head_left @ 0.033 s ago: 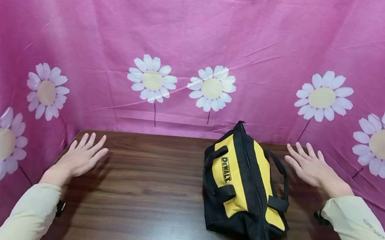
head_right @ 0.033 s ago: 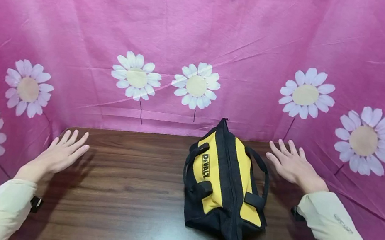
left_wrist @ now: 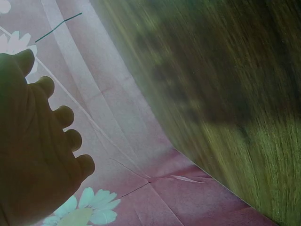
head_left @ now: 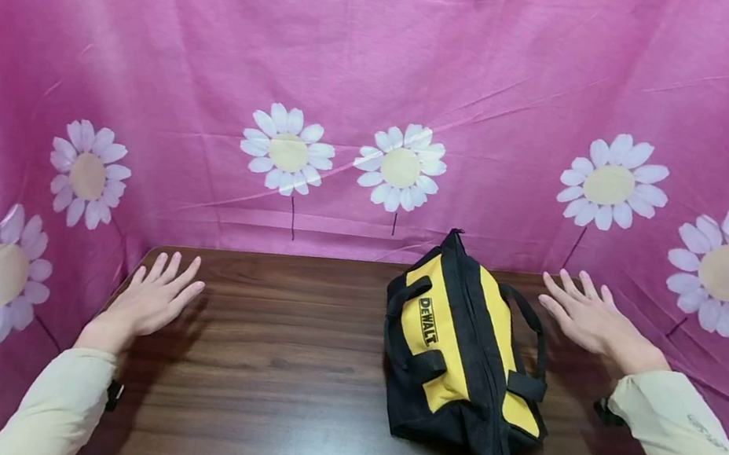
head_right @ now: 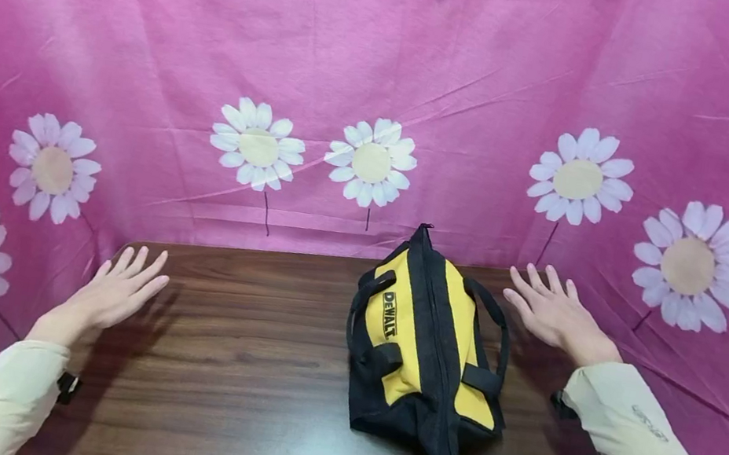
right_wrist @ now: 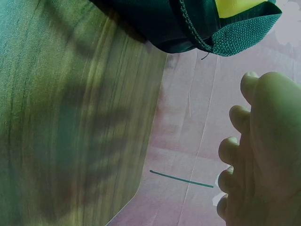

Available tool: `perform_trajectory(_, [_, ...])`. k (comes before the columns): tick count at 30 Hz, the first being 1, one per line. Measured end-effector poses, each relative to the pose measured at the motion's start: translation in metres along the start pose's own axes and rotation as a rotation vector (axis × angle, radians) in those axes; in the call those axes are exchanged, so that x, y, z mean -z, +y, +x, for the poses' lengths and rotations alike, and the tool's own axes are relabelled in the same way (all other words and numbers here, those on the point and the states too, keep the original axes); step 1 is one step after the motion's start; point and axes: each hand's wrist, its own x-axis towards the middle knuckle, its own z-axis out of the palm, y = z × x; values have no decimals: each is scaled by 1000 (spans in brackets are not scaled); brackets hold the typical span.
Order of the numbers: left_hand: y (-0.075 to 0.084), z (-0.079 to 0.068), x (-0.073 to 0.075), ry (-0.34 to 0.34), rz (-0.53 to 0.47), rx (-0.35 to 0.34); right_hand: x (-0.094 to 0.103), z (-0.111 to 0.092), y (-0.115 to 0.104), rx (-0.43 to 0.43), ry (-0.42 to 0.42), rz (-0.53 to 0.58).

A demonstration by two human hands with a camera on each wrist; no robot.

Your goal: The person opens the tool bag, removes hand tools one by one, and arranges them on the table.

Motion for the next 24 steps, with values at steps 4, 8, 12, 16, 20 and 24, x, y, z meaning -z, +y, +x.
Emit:
perform_trajectory(4, [2,0,5,-20,7,-2,1,-2,1,-5,-6,-16])
perform_trajectory(8, [6,3,14,-49,20,-6,5,-3,2,-7,-3,-28])
perform_trajectory(12, [11,11,21,-42,33,-23,10,-2,2,-5,12,-34])
perform_trajectory(16, [17,17,22,-62,55,-32,10,-2,-1,-10,-13,-31])
perform_trajectory(20, [25,25,28,-82,52,-31,14,1,-5,-12,-33,-36])
perform_trajectory(24, [39,41,43,-95,0,-45,31,10,-10,-4,-46,-20])
